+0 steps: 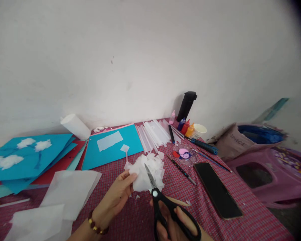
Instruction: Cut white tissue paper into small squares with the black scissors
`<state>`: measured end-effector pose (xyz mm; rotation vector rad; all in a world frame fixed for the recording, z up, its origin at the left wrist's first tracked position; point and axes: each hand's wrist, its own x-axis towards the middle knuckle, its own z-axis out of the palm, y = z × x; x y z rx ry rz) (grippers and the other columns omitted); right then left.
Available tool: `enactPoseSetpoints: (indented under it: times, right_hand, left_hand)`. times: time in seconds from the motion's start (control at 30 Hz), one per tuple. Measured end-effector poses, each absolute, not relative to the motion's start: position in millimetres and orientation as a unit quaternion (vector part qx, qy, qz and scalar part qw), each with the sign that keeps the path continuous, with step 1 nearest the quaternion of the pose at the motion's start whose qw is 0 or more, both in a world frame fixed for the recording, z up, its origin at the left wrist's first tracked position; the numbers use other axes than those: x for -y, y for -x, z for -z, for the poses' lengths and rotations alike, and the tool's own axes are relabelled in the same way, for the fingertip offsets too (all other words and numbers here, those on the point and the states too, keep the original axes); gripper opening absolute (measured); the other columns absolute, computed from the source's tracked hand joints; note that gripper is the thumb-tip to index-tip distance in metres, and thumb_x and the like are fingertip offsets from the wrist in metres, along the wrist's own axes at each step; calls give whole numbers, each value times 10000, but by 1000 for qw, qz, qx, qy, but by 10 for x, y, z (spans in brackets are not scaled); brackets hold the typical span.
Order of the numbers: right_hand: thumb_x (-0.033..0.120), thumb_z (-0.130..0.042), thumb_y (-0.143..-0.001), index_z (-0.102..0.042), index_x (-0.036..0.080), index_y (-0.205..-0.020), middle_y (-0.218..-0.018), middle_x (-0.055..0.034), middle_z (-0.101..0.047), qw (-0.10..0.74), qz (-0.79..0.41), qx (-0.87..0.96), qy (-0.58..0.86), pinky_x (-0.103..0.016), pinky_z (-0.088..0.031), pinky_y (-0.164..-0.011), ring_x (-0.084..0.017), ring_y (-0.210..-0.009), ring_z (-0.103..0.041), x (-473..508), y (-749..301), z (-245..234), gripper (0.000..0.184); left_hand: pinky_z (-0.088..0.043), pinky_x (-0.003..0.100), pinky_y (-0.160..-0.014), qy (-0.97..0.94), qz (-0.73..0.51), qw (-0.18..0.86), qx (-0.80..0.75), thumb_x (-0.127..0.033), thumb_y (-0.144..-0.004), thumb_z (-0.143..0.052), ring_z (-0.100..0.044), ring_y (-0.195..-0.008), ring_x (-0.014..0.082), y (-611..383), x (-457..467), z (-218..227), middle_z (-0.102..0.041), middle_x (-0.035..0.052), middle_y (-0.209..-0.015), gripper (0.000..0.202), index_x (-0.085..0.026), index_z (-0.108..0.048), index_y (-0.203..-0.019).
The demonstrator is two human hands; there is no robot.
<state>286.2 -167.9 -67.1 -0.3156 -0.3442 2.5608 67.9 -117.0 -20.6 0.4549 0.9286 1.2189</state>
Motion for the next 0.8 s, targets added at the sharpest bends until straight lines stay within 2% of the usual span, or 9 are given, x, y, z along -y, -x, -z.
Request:
enactPoseSetpoints:
  times: [0.23,0.37,0.53,0.67,0.73,0.8]
  right_hand:
    - [611,-590,-819,-511,168,-1279,-762,-37,-614,307,-936,142,103,-216,-338,-587,-117,-616,-551,1715,-2785,687,643]
    - [613,-563,-837,-550,175,-1215,-790,-40,-622,306,-940,140,60,-213,-342,-588,-110,-625,-558,1735,-2747,740,579]
    - [648,-485,-863,-567,196,-1189,-806,-33,-638,317,-938,130,63,-217,-372,-607,-118,-643,-592,1743,-2664,765,563]
    - [696,-512,-812,-600,229,-1136,-725,-3,-617,343,-928,135,57,-191,-354,-526,-97,-554,-559,1720,-2563,791,576]
    - [712,-511,-800,-645,204,-1021,-641,15,-574,351,-920,153,78,-174,-309,-467,-74,-474,-482,1718,-2554,802,570]
    - [698,-466,-838,-662,144,-820,-542,28,-502,338,-913,194,123,-172,-236,-407,-55,-402,-373,1728,-2579,794,588]
  left_hand:
    - [-508,326,-828,-227,-583,672,-397,-209,-697,-762,-681,-921,242,-718,1217,239,-750,81,-970,386,-179,-693,-1075]
    - [-515,352,-830,-226,-569,679,-405,-222,-686,-771,-681,-931,265,-758,1251,277,-741,103,-1009,440,-173,-676,-1113]
    - [-513,346,-838,-203,-567,692,-398,-229,-665,-785,-682,-928,256,-846,1308,306,-745,85,-993,514,-203,-650,-1160]
    - [-512,340,-832,-203,-550,701,-406,-228,-656,-793,-687,-910,251,-884,1335,318,-749,78,-976,508,-210,-656,-1145]
    - [-514,341,-826,-206,-547,702,-406,-232,-664,-788,-687,-907,251,-890,1342,330,-749,75,-978,491,-216,-659,-1137]
    - [-517,343,-817,-208,-549,697,-412,-240,-668,-785,-689,-897,250,-892,1344,339,-749,73,-979,482,-221,-659,-1133]
